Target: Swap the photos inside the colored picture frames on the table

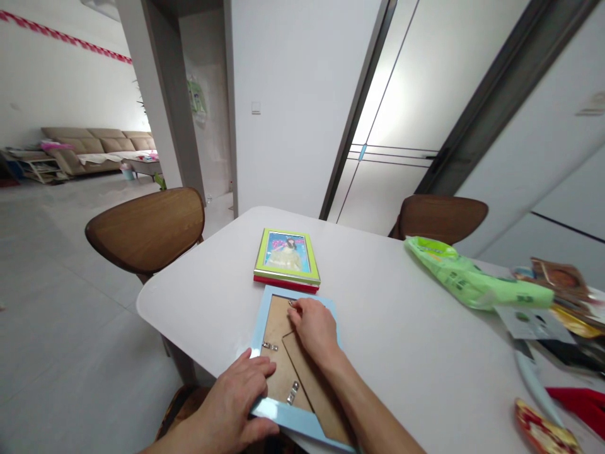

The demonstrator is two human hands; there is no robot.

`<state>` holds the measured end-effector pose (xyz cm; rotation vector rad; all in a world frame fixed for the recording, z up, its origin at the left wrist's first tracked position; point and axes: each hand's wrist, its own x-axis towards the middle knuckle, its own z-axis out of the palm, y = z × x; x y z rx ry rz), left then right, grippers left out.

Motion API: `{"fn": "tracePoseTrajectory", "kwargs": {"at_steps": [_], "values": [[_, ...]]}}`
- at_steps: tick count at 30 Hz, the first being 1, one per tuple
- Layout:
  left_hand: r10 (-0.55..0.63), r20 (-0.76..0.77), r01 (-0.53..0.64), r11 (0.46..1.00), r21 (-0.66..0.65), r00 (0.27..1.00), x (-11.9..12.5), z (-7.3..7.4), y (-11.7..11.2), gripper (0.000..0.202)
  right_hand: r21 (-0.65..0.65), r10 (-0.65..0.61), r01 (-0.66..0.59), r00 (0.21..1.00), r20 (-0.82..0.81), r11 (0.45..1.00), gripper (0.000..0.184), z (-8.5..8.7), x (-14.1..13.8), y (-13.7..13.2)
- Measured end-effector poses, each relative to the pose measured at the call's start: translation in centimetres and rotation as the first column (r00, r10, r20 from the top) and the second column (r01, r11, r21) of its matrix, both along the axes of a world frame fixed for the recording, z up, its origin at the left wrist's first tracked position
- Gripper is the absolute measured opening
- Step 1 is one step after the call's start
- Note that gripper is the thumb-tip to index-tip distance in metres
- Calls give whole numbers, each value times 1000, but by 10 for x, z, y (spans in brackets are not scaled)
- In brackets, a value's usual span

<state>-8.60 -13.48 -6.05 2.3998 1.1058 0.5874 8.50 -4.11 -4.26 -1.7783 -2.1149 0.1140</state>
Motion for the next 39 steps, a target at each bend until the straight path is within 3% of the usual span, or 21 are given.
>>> {"fn": "tracePoseTrajectory", "kwargs": {"at_steps": [7, 18, 21, 24, 28, 30, 31, 33, 34, 37, 39], "values": [[8, -14, -9, 999, -45, 1000, 1, 6, -3, 37, -33, -167, 167, 986, 6, 985, 22, -9, 1, 25], [14, -143, -21, 999, -49, 990, -1, 16, -3, 48, -24, -225, 224, 960, -167, 974, 14, -11, 0, 31], [-3, -195, -4, 999, -36, 981, 11, 20, -4, 53, -15, -173, 176, 945, -277, 984, 26, -5, 7, 25], [-78, -239, 76, 997, -16, 968, 31, 20, -4, 59, -24, -139, 141, 911, -388, 990, 27, 1, 24, 10], [-148, -243, 145, 989, -29, 959, 49, 14, -3, 45, -67, -180, 171, 824, -537, 983, 29, 2, 60, -21], [-146, -158, 146, 989, -12, 977, 50, 16, -3, 41, -104, -261, 257, 712, -652, 961, 38, 0, 74, -41], [-141, -77, 142, 990, 7, 987, 51, 20, -4, 37, -155, -305, 287, 606, -735, 945, 40, -2, 77, -52], [-123, 173, 115, 992, 53, 977, 55, 33, -6, 28, -284, -349, 233, 320, -881, 930, 42, -5, 71, -71], [-106, 328, 91, 994, 62, 939, 58, 41, -7, 23, -332, -353, 137, 180, -918, 933, 42, -6, 63, -79], [-15, 713, 66, 997, -44, 701, 76, 63, -12, 16, -328, -332, -86, -44, -942, 941, 43, -5, 35, -90], [68, 843, 136, 977, -165, 533, 89, 73, -10, 18, -294, -298, -54, -157, -941, 954, 49, -3, 29, -87]]}}
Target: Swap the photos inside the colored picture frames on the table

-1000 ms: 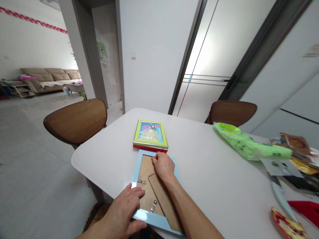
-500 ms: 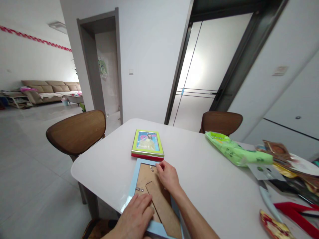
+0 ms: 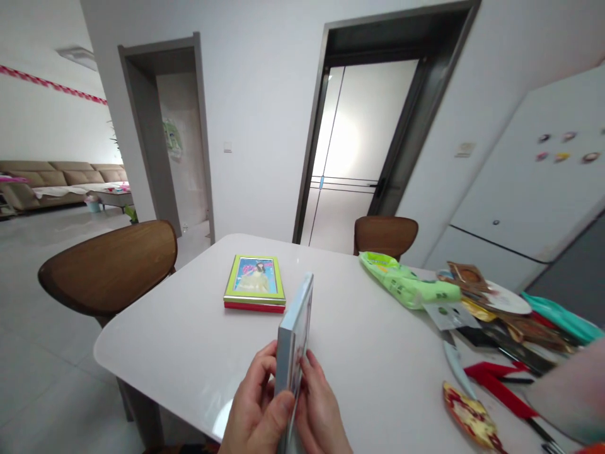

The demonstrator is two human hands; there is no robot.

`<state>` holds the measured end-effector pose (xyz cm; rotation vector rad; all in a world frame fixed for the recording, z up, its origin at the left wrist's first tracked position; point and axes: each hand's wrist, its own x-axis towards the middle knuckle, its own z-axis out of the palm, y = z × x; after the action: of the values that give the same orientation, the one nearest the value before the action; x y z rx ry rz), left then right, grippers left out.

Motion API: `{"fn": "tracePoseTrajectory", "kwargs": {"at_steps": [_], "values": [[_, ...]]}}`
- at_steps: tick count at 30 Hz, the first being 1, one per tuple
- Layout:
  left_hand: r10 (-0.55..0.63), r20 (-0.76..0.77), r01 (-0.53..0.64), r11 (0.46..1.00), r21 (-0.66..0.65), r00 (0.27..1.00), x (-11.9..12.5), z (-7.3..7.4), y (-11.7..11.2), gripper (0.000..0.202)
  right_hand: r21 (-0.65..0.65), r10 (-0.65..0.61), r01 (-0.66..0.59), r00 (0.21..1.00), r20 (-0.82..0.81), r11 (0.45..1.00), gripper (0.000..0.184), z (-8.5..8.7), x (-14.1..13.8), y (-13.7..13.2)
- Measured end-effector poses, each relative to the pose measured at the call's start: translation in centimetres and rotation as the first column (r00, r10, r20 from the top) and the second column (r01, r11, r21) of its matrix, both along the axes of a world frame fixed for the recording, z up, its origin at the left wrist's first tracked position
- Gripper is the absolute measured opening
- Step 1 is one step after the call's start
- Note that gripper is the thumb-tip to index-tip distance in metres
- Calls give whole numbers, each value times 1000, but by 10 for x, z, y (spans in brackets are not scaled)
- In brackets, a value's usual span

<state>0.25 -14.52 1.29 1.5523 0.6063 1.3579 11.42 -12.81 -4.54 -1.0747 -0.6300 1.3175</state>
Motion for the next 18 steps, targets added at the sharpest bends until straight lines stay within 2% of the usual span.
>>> {"fn": "tracePoseTrajectory", "kwargs": {"at_steps": [2, 3, 5, 6, 7, 8, 10, 12, 15, 18], "values": [[-32, 165, 52, 991, -123, 986, 10, 3, 9, 25, -3, -128, 128, 992, -10, 992, 63, 2, 16, 8], [-25, 219, 65, 982, -177, 975, 14, 2, 16, 33, -24, -182, 183, 982, 41, 983, 70, 3, 31, 13], [-7, 195, 60, 962, -267, 981, 21, -7, 33, 50, -87, -209, 245, 932, 296, 966, 76, 4, 73, 26], [-19, 116, 53, 954, -294, 993, 26, -14, 42, 55, -99, -204, 290, 841, 501, 952, 72, 4, 96, 33], [-46, -12, 40, 951, -307, 999, 31, -22, 50, 55, -97, -165, 327, 685, 710, 940, 66, 4, 118, 39], [-75, -143, 30, 954, -298, 987, 36, -31, 56, 54, -99, -151, 353, 615, 774, 931, 65, 4, 138, 46], [-95, -266, 15, 957, -289, 959, 49, -47, 65, 49, -102, -107, 378, 493, 863, 920, 62, 3, 170, 60], [-80, -334, -14, 963, -270, 939, 59, -58, 70, 43, -97, -67, 386, 390, 918, 917, 58, 0, 190, 71], [-43, -451, -71, 970, -232, 892, 68, -65, 74, 32, -88, 0, 378, 226, 974, 922, 52, -8, 201, 83], [-16, -524, -113, 970, -214, 852, 71, -68, 75, 31, -86, 55, 362, 96, 994, 928, 51, -16, 204, 87]]}}
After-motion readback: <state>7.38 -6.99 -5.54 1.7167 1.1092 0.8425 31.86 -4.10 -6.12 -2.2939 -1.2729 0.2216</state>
